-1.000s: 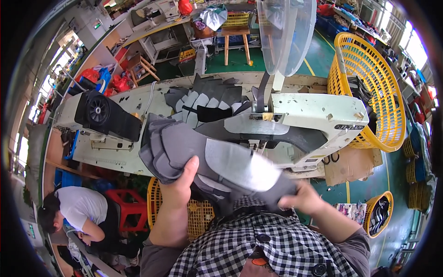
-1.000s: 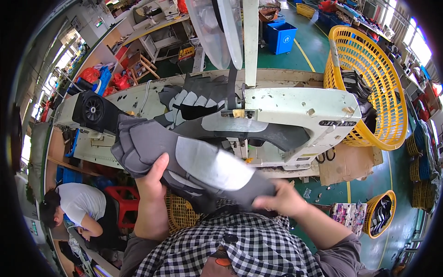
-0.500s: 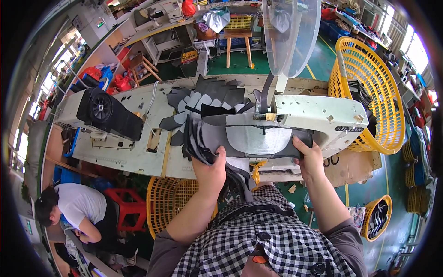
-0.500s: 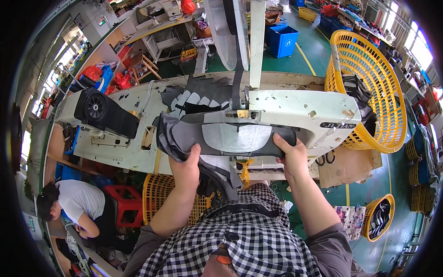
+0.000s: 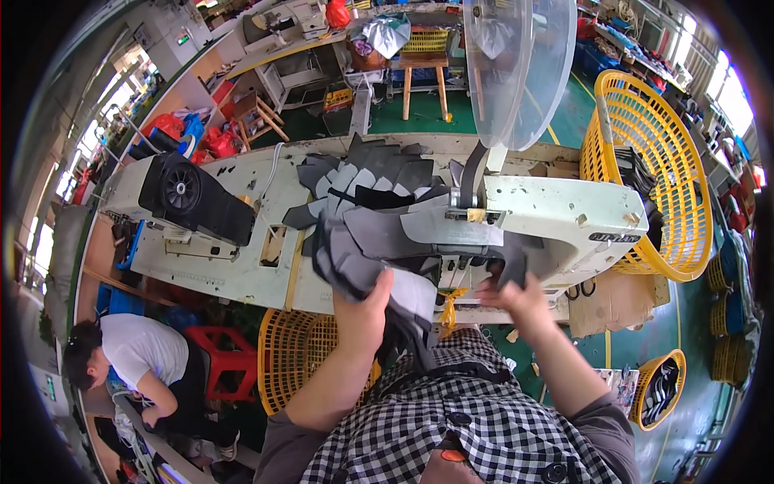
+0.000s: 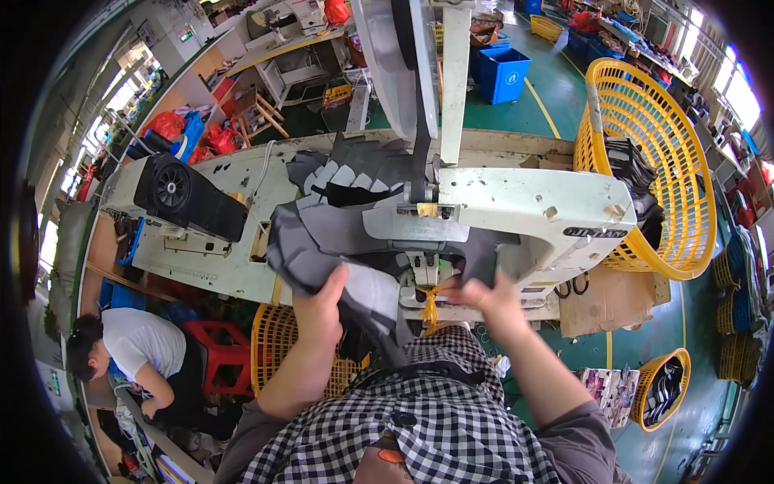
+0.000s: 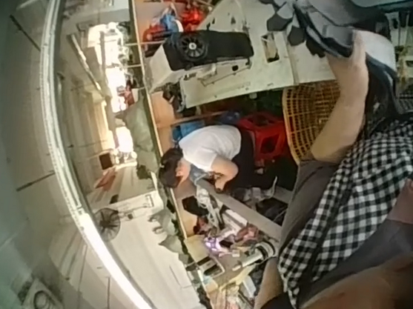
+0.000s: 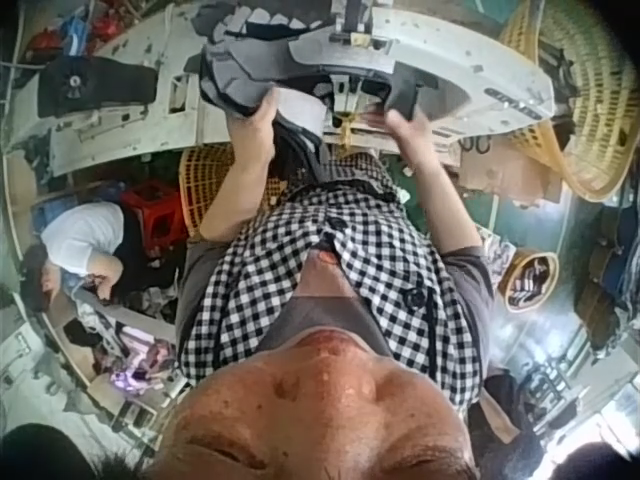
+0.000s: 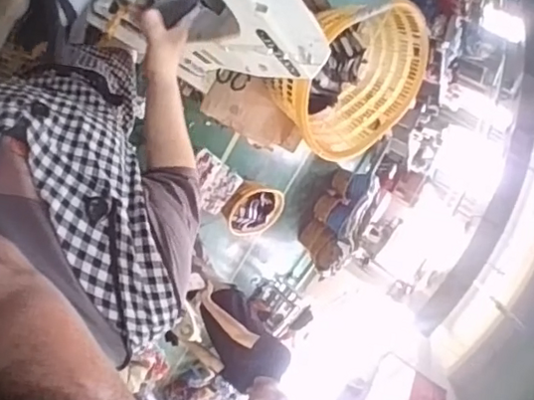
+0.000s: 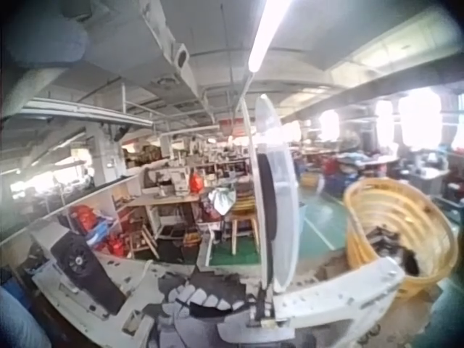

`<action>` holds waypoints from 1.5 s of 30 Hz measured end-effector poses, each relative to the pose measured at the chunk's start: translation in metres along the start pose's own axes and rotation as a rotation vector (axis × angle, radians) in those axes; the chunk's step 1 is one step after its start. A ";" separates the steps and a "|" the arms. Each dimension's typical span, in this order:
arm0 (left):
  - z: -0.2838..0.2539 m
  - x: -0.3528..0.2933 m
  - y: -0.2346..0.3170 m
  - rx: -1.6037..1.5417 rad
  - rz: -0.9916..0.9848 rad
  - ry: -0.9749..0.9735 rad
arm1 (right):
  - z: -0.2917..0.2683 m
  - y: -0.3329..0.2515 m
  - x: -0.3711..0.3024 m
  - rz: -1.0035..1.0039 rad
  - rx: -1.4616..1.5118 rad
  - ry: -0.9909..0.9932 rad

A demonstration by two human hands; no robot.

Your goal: Trimming and organizing shoe components at a factory workstation.

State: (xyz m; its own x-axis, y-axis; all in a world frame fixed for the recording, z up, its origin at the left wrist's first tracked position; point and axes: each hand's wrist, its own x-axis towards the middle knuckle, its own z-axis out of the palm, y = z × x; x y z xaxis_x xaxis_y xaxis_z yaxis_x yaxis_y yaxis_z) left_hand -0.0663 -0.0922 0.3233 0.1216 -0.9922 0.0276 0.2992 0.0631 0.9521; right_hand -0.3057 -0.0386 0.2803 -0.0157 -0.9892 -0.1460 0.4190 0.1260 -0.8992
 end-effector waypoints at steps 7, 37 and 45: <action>0.006 -0.030 0.036 0.139 0.326 -0.285 | 0.067 0.023 -0.033 -0.141 -0.750 -0.095; 0.025 0.057 -0.022 0.118 0.125 -0.024 | 0.011 -0.037 0.034 -0.147 -0.089 0.417; -0.002 0.039 -0.012 -0.028 -0.151 -0.239 | 0.012 0.008 -0.011 0.053 0.016 -0.147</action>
State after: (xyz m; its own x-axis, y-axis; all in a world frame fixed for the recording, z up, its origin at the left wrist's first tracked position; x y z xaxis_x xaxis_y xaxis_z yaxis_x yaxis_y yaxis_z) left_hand -0.0633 -0.1315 0.3127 -0.1518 -0.9876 -0.0402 0.3237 -0.0881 0.9421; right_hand -0.2908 -0.0278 0.2796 0.1390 -0.9817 -0.1302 0.4298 0.1782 -0.8852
